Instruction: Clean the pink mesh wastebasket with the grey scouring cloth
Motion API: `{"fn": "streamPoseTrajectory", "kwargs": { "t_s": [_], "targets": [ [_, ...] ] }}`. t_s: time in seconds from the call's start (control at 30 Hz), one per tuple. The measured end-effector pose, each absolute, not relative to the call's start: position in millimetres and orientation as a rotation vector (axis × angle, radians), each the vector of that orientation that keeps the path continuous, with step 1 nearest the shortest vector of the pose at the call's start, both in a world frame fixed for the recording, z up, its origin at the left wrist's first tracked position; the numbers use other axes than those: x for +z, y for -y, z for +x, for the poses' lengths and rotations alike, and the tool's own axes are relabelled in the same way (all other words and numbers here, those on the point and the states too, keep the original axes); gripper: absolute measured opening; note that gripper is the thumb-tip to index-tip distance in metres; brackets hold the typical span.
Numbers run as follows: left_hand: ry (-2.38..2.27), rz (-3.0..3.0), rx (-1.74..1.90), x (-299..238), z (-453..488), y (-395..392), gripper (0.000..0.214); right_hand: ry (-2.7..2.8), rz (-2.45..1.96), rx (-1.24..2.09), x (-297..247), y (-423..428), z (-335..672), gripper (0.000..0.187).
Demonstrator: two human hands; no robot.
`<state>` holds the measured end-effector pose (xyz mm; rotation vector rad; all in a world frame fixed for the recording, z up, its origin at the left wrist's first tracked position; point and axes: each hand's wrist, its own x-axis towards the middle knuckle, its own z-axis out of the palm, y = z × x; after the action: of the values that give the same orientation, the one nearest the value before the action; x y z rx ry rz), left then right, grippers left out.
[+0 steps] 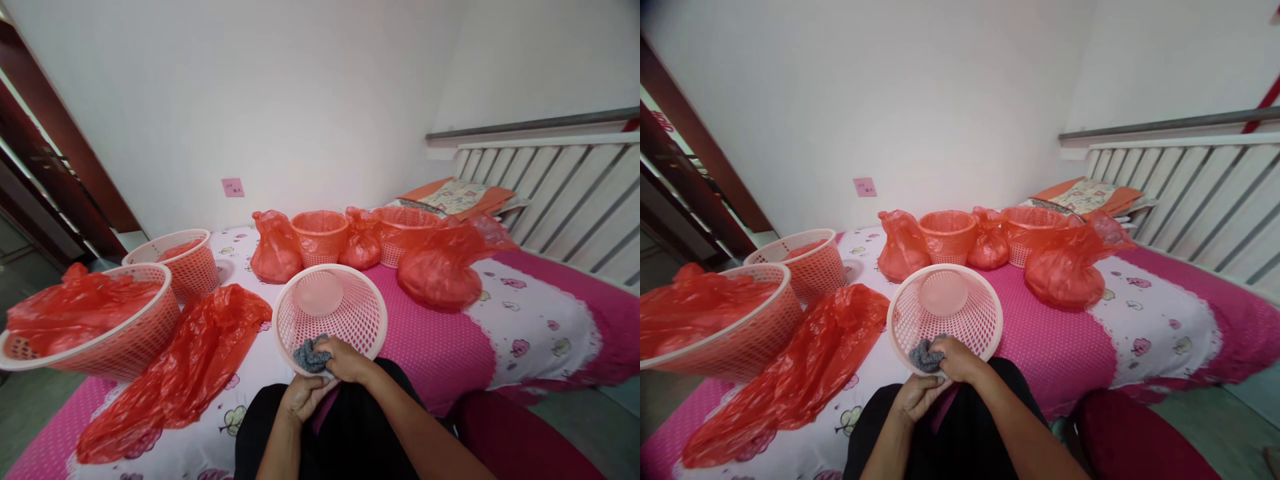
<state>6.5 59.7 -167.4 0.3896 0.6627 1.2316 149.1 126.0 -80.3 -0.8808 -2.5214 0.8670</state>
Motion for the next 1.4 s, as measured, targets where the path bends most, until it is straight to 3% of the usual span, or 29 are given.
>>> {"fn": "streamPoseTrajectory", "kwargs": {
  "t_s": [0.3,0.63,0.97,1.2,1.4],
  "targets": [
    [-0.724,0.445,1.215,-164.7,11.5,-57.0,0.055,2.561,-0.908,0.768,-76.1,-118.1,151.6,0.053],
    [-0.749,0.486,1.266,-149.7,12.6,-50.3,0.053,2.732,-1.059,0.601,-61.9,-105.1,172.1,0.019],
    [-0.695,0.446,1.344,-148.8,-0.2,-54.1,0.026,2.581,-1.410,0.006,-73.0,-75.6,191.8,0.038],
    [-0.665,0.447,1.351,-147.3,3.4,-47.3,0.021,2.621,-1.258,0.033,-84.5,-73.4,185.7,0.018],
    [-0.685,0.441,1.187,-155.1,8.3,-45.5,0.022,2.646,-1.192,0.145,-79.1,-68.0,177.0,0.014]
  ]
}}
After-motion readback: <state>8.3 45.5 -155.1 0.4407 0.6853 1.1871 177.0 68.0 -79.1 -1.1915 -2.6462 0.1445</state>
